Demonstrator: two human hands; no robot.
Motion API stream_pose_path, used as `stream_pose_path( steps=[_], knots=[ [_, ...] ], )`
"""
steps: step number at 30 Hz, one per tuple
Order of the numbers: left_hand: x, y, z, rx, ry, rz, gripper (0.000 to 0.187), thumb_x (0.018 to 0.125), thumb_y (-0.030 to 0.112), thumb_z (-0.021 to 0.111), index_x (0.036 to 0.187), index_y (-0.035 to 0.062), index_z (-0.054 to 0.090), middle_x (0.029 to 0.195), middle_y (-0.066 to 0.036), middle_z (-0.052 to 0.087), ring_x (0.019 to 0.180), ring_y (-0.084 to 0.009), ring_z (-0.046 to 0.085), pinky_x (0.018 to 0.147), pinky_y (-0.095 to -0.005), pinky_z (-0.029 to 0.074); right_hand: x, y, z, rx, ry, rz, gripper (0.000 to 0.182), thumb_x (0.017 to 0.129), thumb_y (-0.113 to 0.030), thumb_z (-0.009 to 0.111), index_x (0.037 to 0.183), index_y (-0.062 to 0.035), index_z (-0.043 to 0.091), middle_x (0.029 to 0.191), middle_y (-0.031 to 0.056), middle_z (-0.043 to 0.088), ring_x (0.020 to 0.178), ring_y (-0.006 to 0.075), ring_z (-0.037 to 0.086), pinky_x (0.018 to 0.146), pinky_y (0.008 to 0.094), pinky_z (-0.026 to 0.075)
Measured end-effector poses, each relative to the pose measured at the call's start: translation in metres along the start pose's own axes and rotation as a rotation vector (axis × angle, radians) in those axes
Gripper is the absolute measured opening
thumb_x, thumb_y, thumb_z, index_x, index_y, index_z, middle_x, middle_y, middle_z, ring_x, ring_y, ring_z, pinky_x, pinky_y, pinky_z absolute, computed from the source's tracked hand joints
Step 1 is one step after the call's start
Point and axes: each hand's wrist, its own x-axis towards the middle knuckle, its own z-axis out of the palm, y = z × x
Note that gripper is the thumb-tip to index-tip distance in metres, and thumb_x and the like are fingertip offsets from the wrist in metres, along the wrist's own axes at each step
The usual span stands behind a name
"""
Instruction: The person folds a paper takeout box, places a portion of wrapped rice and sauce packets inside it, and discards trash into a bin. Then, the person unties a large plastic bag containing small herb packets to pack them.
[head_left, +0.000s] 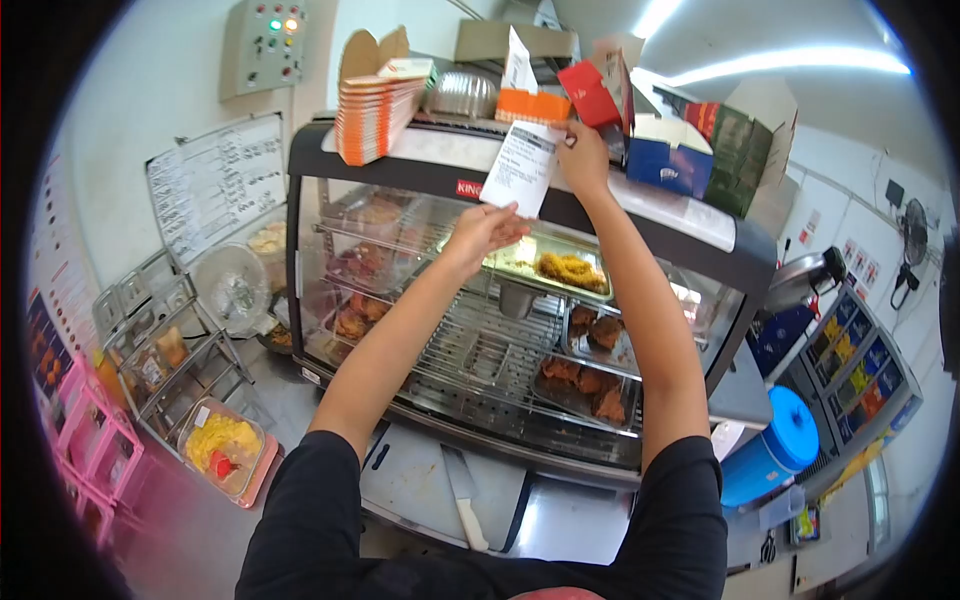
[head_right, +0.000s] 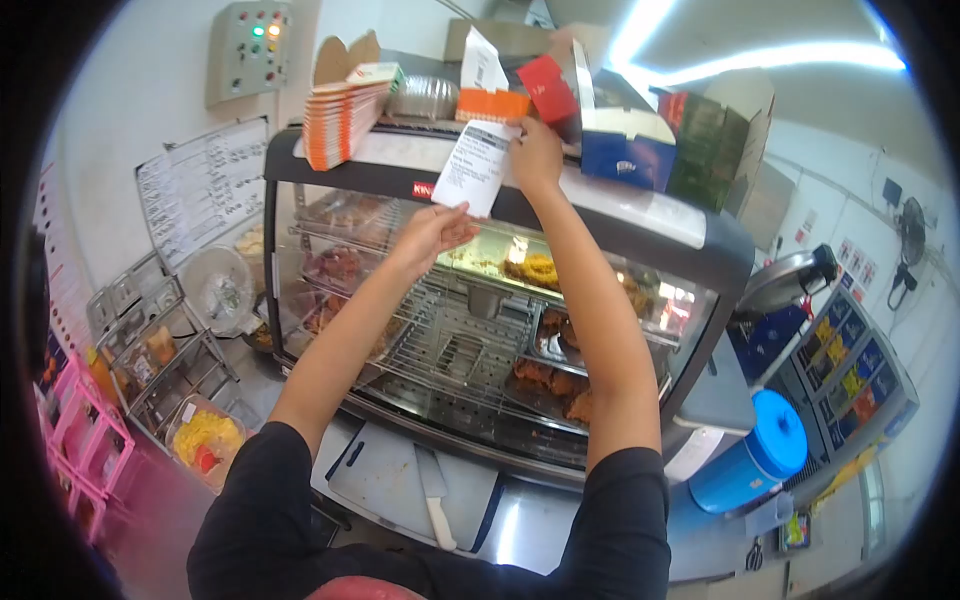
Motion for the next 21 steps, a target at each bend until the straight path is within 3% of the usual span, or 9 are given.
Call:
stream_pose_path(
  steps=[2, 3, 6, 10, 16, 21],
  knots=[
    [-0.017, -0.006, 0.013, -0.056, -0.014, -0.010, 0.027, 0.087, 0.025, 0.057, 0.091, -0.0020, 0.055, 0.095, -0.014, 0.063, 0.083, -0.0177, 0.063, 0.078, -0.0272, 0.050, -0.029, -0.003, -0.013, -0.293, 0.223, -0.189, 0.016, 0.066, -0.007, 0.064, 0.081, -0.0113, 0.068, 0.092, 0.0059, 0.057, 0.093, 0.0281, 0.052, 0.081, 0.0375, 0.042],
    [0.034, 0.003, -0.014, -0.078, -0.101, 0.064, 0.025, 0.087, 0.024, 0.057, 0.092, -0.0002, 0.055, 0.093, -0.011, 0.063, 0.082, -0.0153, 0.062, 0.078, -0.0280, 0.050, 0.007, -0.002, 0.012, -0.325, 0.275, -0.308, 0.015, 0.067, -0.006, 0.062, 0.080, -0.0111, 0.067, 0.091, 0.0059, 0.057, 0.092, 0.0279, 0.052, 0.079, 0.0377, 0.042],
    [0.021, -0.005, -0.010, -0.099, -0.120, 0.034, 0.026, 0.087, 0.025, 0.056, 0.093, -0.0010, 0.056, 0.096, -0.013, 0.063, 0.081, -0.0147, 0.063, 0.076, -0.0268, 0.050, -0.009, -0.011, 0.007, -0.427, 0.161, -0.549, 0.016, 0.073, -0.003, 0.054, 0.079, -0.0086, 0.067, 0.089, 0.0075, 0.057, 0.092, 0.0279, 0.053, 0.074, 0.0387, 0.043],
    [0.021, -0.002, -0.006, -0.128, -0.162, 0.058, 0.029, 0.089, 0.026, 0.053, 0.095, -0.0022, 0.057, 0.095, -0.014, 0.064, 0.078, -0.0148, 0.064, 0.072, -0.0248, 0.050, -0.013, -0.025, 0.014, -0.434, -0.061, -0.438, 0.017, 0.074, -0.009, 0.054, 0.085, -0.0041, 0.066, 0.090, 0.0110, 0.057, 0.091, 0.0295, 0.054, 0.074, 0.0404, 0.045],
    [0.014, -0.008, -0.010, -0.176, -0.195, 0.080, 0.031, 0.090, 0.026, 0.050, 0.097, -0.0042, 0.057, 0.095, -0.016, 0.064, 0.077, -0.0174, 0.064, 0.071, -0.0249, 0.050, -0.017, -0.028, 0.024, -0.453, -0.068, -0.385, 0.020, 0.077, -0.012, 0.054, 0.092, -0.0023, 0.061, 0.093, 0.0177, 0.053, 0.092, 0.0317, 0.054, 0.077, 0.0412, 0.045],
    [0.006, -0.008, -0.012, -0.183, -0.201, 0.062, 0.030, 0.090, 0.026, 0.050, 0.094, -0.0033, 0.056, 0.096, -0.016, 0.064, 0.076, -0.0181, 0.065, 0.070, -0.0249, 0.050, -0.018, -0.036, 0.019, -0.487, -0.093, -0.327, 0.018, 0.078, -0.014, 0.054, 0.091, -0.0029, 0.058, 0.090, 0.0172, 0.055, 0.089, 0.0326, 0.055, 0.076, 0.0419, 0.045]
  ],
)
